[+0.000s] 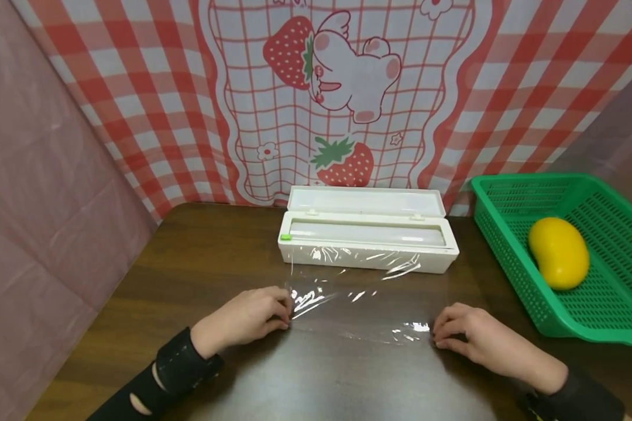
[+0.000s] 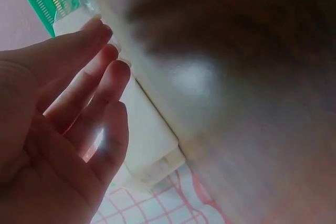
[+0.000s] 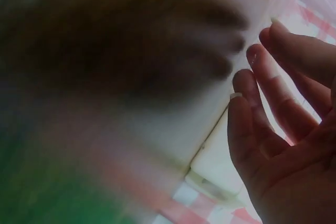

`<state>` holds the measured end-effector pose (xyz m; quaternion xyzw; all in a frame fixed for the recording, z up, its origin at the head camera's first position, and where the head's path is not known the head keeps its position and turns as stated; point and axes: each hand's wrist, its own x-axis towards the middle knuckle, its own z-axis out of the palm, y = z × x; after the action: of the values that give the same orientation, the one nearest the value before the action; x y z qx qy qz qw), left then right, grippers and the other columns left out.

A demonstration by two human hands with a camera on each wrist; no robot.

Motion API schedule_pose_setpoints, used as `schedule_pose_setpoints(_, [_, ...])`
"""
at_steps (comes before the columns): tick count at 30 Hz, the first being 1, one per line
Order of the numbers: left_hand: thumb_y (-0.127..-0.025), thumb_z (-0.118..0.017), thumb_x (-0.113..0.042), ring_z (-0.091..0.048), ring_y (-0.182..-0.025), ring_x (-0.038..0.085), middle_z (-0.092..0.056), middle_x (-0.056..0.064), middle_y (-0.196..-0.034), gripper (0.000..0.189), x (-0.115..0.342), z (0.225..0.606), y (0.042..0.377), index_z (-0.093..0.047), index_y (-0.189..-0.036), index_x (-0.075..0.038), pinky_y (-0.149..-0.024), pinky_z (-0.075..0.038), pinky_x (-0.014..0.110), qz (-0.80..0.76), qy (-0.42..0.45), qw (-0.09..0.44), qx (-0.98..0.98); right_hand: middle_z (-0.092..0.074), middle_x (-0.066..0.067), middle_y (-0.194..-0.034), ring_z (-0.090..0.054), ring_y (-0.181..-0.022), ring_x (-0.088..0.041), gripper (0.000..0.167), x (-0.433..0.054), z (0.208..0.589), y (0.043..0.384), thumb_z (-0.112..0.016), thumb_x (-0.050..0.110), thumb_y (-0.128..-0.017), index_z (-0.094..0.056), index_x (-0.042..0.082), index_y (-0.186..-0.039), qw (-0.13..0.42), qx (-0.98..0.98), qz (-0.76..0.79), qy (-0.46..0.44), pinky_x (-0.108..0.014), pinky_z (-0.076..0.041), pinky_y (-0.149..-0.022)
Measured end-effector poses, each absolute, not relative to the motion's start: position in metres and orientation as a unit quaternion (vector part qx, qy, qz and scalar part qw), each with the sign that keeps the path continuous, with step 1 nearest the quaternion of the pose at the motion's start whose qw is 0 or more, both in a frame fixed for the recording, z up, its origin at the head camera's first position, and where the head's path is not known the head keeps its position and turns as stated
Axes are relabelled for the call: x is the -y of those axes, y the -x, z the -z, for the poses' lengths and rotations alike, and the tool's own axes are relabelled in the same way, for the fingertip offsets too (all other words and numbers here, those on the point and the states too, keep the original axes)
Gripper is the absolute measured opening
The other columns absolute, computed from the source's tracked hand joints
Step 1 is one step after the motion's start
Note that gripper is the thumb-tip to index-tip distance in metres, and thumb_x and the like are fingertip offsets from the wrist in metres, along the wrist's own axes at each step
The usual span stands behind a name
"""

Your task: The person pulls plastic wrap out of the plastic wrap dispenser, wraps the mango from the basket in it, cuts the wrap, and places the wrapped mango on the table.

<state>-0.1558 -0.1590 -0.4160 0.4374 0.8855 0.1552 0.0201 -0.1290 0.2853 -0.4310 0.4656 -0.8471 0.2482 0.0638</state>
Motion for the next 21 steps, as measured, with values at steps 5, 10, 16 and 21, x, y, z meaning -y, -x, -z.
schedule_pose_setpoints(5, [-0.089,-0.077,-0.023,-0.054,-0.083,0.003,-0.053,-0.013,-0.088,0.006,0.160,0.414,0.153,-0.078,-0.085,-0.018,-0.071,-0.050,0.024,-0.143,-0.433,0.022,-0.890,-0.062,0.010,-0.096,-0.058,-0.085,-0.007,0.029,-0.287,0.430,0.126,-0.087,0.000,-0.068,-0.076,0.019,-0.088,0.056,0.850,-0.223,-0.475,-0.013,-0.046,-0.073])
schedule_pose_setpoints(10, [-0.091,-0.075,-0.028,-0.049,-0.079,0.002,-0.051,-0.012,-0.085,0.012,0.161,0.414,0.148,-0.080,-0.087,-0.018,-0.068,-0.047,0.022,-0.144,-0.434,0.044,-0.888,-0.062,0.012,-0.099,-0.060,-0.087,-0.007,0.028,-0.287,0.426,0.122,-0.087,0.006,-0.071,-0.076,0.019,-0.094,0.035,0.868,-0.201,-0.454,-0.021,-0.051,-0.072])
schedule_pose_setpoints(16, [-0.093,-0.072,-0.031,-0.052,-0.081,0.002,-0.056,-0.011,-0.087,0.014,0.161,0.414,0.145,-0.079,-0.094,-0.019,-0.070,-0.049,0.024,-0.142,-0.433,0.052,-0.889,-0.061,0.015,-0.099,-0.059,-0.087,-0.005,0.027,-0.287,0.424,0.119,-0.083,0.012,-0.079,-0.074,0.023,-0.102,0.003,0.879,-0.199,-0.434,-0.027,-0.053,-0.070])
schedule_pose_setpoints(21, [-0.095,-0.069,-0.032,-0.057,-0.088,0.005,-0.063,-0.011,-0.095,0.018,0.162,0.411,0.145,-0.076,-0.105,-0.019,-0.075,-0.051,0.027,-0.143,-0.422,0.065,-0.893,-0.061,0.016,-0.098,-0.059,-0.086,-0.004,0.025,-0.288,0.424,0.117,-0.082,0.016,-0.083,-0.073,0.023,-0.104,-0.001,0.880,-0.206,-0.428,-0.027,-0.052,-0.070])
